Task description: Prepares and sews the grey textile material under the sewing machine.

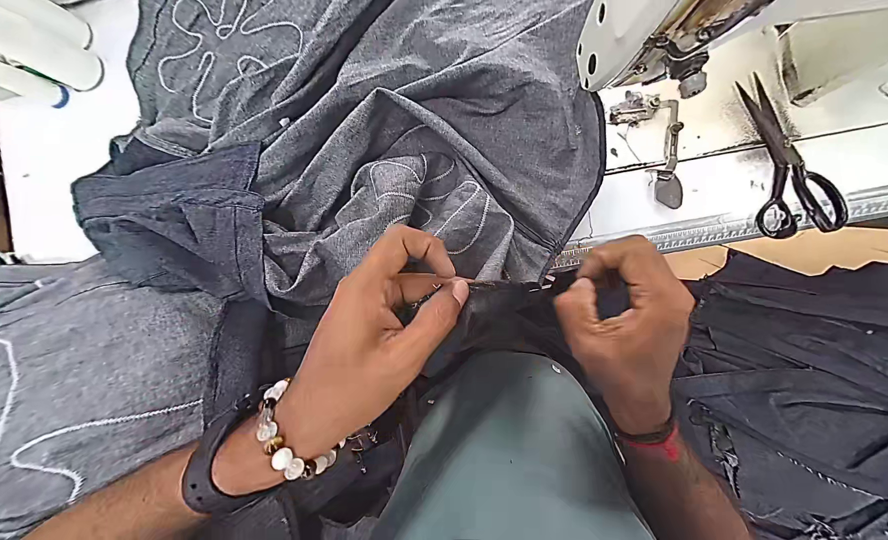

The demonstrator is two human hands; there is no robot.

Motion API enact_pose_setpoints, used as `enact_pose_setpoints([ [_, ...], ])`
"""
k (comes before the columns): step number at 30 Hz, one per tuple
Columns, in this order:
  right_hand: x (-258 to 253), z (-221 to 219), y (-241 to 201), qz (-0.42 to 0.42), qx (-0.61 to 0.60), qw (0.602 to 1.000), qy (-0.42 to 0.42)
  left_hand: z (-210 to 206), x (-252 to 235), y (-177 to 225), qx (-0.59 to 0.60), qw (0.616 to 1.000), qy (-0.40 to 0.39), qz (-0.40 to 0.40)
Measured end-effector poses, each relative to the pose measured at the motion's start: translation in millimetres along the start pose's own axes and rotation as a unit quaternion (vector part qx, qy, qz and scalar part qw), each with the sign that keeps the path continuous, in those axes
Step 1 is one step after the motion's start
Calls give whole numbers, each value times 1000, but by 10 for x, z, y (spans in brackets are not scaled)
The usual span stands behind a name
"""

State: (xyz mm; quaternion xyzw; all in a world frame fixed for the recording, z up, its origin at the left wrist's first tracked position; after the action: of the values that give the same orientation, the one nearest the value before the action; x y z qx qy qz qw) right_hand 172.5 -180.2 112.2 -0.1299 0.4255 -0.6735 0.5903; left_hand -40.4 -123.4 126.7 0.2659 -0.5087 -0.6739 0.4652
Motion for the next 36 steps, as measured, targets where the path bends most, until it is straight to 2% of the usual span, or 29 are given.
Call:
enact_pose_setpoints([
  [2,52,70,58,-11,-54,998,11,-6,-49,-65,53,998,-11,27],
  [5,89,35,-84,13,-136,990,-28,-70,-74,-104,70,997,-25,32],
  [10,30,-8,-358,72,-172,982,-36,-79,-51,-96,60,998,-19,31],
  [14,26,-110,-519,116,-98,987,-47,-86,-35,-86,45,999,-20,22],
  [19,3,-175,-471,107,-51,990,-77,-83,-28,-76,12,1000,-20,6],
  [21,20,-265,-448,108,-18,988,-113,-67,-9,-9,-47,999,-10,-26],
  [23,54,-359,-432,121,-22,979,-161,87,-6,92,-163,982,43,-80],
  [24,107,-388,-439,135,-82,965,-210,232,-33,115,-203,971,81,-94],
  [25,212,-399,-500,155,-183,928,-286,379,-91,87,-225,965,105,-82],
  [26,341,-382,-630,177,-291,865,-369,491,-160,16,-231,965,113,-54],
  [27,421,-346,-752,193,-343,820,-416,526,-217,-48,-206,971,111,-40],
  [28,443,-306,-816,200,-340,817,-421,489,-227,-97,-175,979,103,-34],
  [29,395,-260,-794,189,-299,853,-383,407,-213,-132,-140,986,87,-32],
  [31,161,-180,-568,134,-191,939,-254,259,-204,-133,-73,995,59,-32],
  [32,55,-133,-433,100,-150,965,-191,223,-195,-119,-50,997,55,-30],
  [34,-58,-83,-261,48,-130,984,-108,192,-172,-58,-40,997,50,-35],
  [36,-67,-99,-239,28,-155,984,-76,159,-133,8,-48,997,43,-43],
])
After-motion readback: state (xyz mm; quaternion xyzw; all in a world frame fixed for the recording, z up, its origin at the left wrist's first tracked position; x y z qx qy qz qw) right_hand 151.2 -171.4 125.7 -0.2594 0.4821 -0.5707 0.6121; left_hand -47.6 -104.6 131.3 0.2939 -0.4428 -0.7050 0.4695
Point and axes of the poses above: each hand's wrist, its own x-axis away from the middle knuckle, its own z-axis out of the back of the hand, y = z × x, the point moved 10 cm from there along -x, towards the middle knuckle, and after that the axes turned 1 degree about -y, right-handed, at the moved point
